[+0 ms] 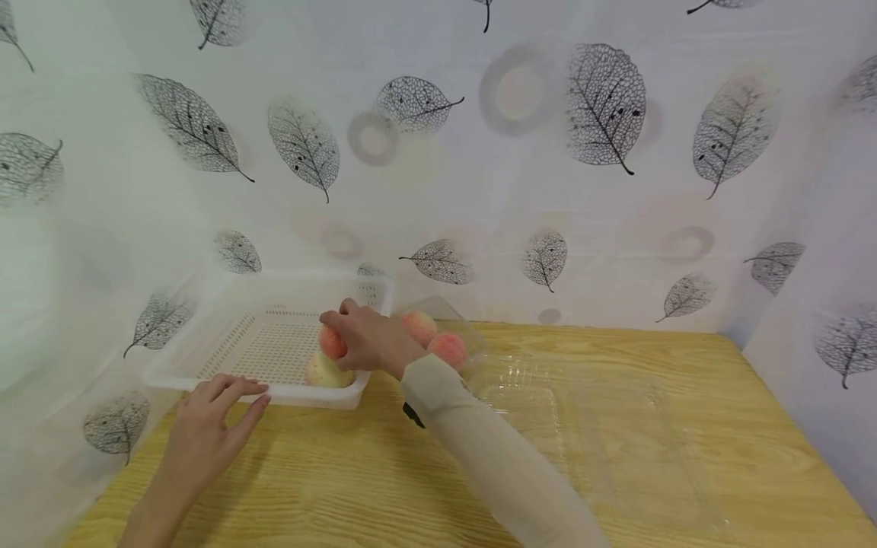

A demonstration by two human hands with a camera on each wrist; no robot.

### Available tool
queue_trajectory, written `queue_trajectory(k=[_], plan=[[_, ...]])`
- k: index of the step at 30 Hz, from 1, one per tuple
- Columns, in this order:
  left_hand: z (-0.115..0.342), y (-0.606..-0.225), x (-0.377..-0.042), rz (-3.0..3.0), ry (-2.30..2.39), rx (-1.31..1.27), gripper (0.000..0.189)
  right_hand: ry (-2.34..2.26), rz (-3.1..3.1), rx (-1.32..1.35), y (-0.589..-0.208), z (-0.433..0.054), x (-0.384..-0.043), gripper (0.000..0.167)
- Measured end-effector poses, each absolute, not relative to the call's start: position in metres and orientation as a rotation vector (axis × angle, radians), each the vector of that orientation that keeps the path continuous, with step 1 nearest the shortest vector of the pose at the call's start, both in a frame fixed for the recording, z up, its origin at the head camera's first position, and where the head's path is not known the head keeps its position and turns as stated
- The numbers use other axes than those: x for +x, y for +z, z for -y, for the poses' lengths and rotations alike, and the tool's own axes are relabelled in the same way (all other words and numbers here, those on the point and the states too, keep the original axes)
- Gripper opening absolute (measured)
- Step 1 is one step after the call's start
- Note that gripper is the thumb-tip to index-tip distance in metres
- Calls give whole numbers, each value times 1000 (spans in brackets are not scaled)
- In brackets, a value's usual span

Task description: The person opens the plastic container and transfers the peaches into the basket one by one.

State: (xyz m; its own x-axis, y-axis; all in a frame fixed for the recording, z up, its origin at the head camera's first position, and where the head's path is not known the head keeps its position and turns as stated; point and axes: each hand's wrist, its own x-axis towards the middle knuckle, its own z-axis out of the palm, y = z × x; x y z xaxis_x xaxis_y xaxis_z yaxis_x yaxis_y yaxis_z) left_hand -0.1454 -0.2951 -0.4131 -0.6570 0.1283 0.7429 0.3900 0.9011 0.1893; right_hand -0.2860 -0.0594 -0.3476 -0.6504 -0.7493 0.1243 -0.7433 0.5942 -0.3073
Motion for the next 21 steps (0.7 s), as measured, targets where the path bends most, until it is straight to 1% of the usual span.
queue_trajectory(k=[6, 8, 15, 21], plan=[[292, -414, -145, 2286, -437, -352, 21, -458, -2703, -1309, -344, 64, -279, 69], [293, -414, -145, 2287, -437, -346, 21, -500, -2695, -1343, -346, 67, -278, 66], [292, -416, -145, 2276, -432, -345, 22, -679, -2676, -1379, -356, 71, -275, 69], [292, -416, -147, 2256, -432, -361, 23, -566, -2667, -1385, -342, 65, -276, 67]])
